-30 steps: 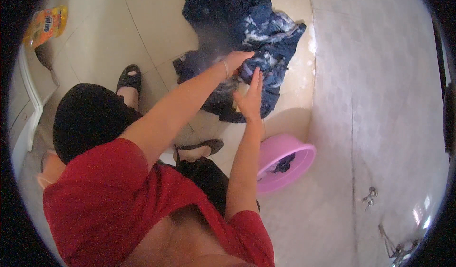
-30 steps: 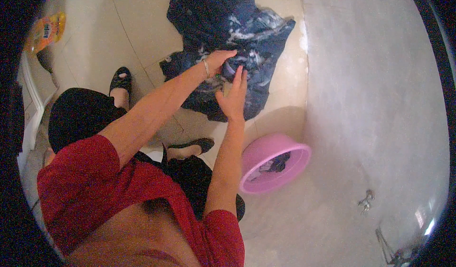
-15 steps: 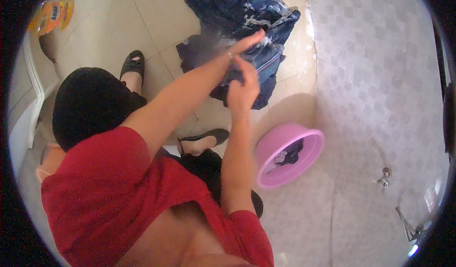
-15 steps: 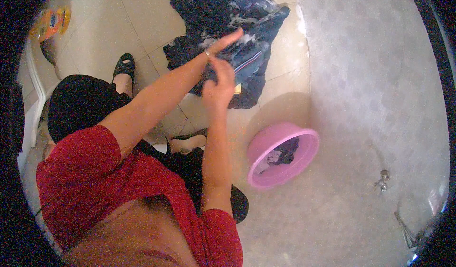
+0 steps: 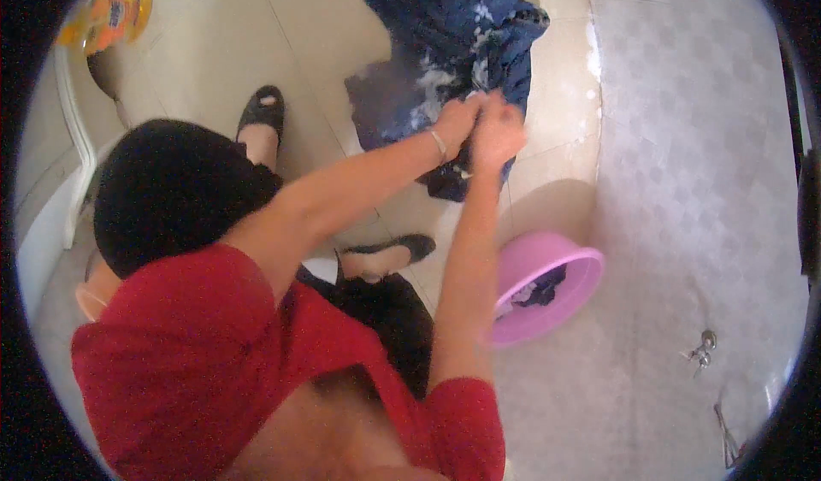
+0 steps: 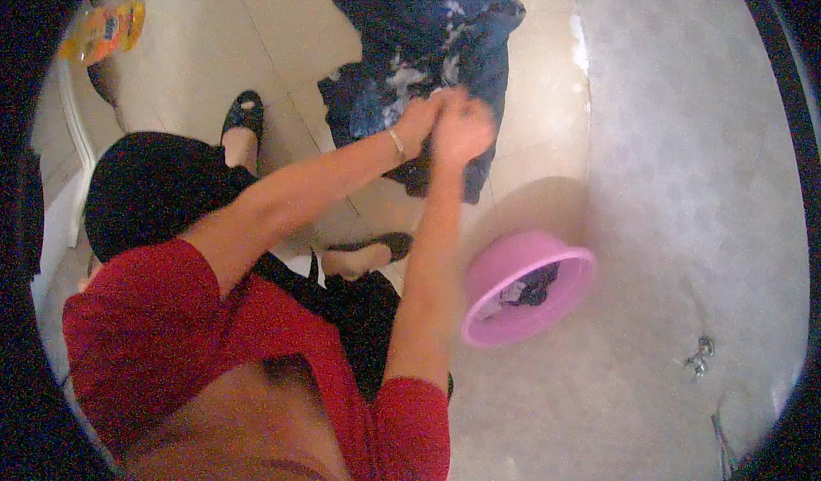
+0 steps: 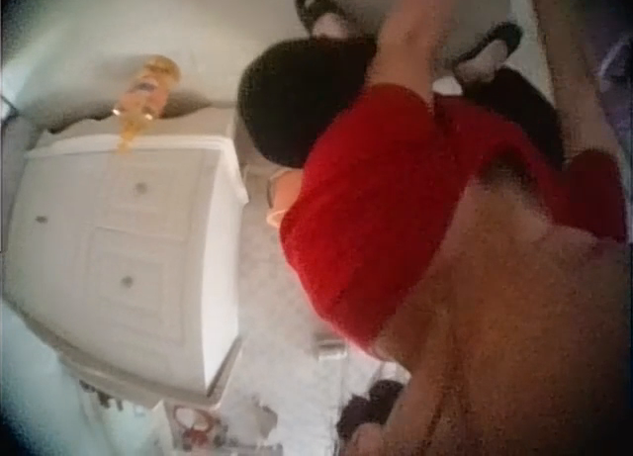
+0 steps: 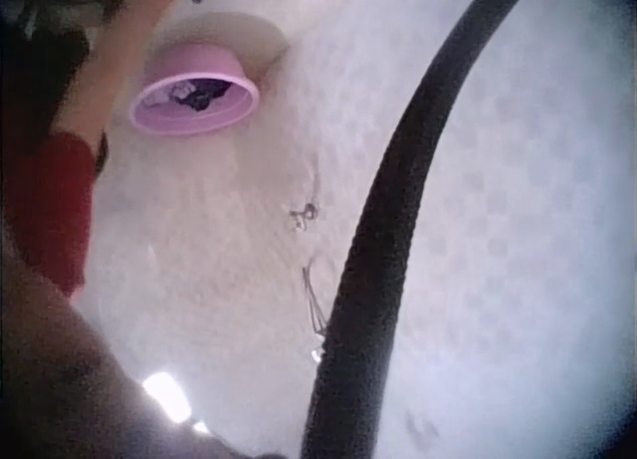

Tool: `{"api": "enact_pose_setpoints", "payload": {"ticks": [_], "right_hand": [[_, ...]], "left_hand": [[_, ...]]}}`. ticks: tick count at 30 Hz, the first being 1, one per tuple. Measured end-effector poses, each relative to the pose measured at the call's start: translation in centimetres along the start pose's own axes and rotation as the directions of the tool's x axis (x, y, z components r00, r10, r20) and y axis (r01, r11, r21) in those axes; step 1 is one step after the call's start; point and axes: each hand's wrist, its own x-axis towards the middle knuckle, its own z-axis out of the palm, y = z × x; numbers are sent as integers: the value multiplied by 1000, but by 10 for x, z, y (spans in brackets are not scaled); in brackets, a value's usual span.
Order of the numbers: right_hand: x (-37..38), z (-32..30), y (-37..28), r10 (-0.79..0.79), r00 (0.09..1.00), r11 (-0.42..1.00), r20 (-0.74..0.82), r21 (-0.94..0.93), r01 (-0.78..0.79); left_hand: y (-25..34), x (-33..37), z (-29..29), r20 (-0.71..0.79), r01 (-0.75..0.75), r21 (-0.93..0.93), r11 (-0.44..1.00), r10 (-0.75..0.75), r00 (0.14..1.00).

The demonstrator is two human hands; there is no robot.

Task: The person scrubs a pair of denim jeans and a dark shirt on the floor using a bar of soap and a brush, and places items into a pink basin.

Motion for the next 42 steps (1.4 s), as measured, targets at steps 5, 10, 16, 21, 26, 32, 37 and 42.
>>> {"api": "enact_pose_setpoints", "payload": {"ticks": [5,10,16,21,26,32,37,42], "right_hand": [[-29,3,-6,-111,979,990,-171,-102,95],[-13,-1,11,-9,998,996,68,-87,15],[-60,-4,-20,-37,999,999,7,-33,38],[31,-15,41,83,989,955,118,-292,-46],[56,-40,26,-169,899,965,404,-118,235],[56,-14,67,-111,922,994,372,57,97],[76,-68,86,35,925,735,378,618,-280],[98,-85,92,23,974,809,225,569,-150]], "left_hand": [[2,5,-16,522,-631,764,137,445,728],[-20,-7,-9,119,-105,429,897,59,991],[7,-1,-26,87,161,151,975,-175,981],[-12,-17,12,105,-39,315,948,6,994],[8,-44,19,498,-555,742,377,245,832],[-10,-48,2,909,-923,365,-118,258,326],[94,47,-27,589,-592,714,-374,777,220],[178,88,-27,738,-300,649,-699,482,472]]}}
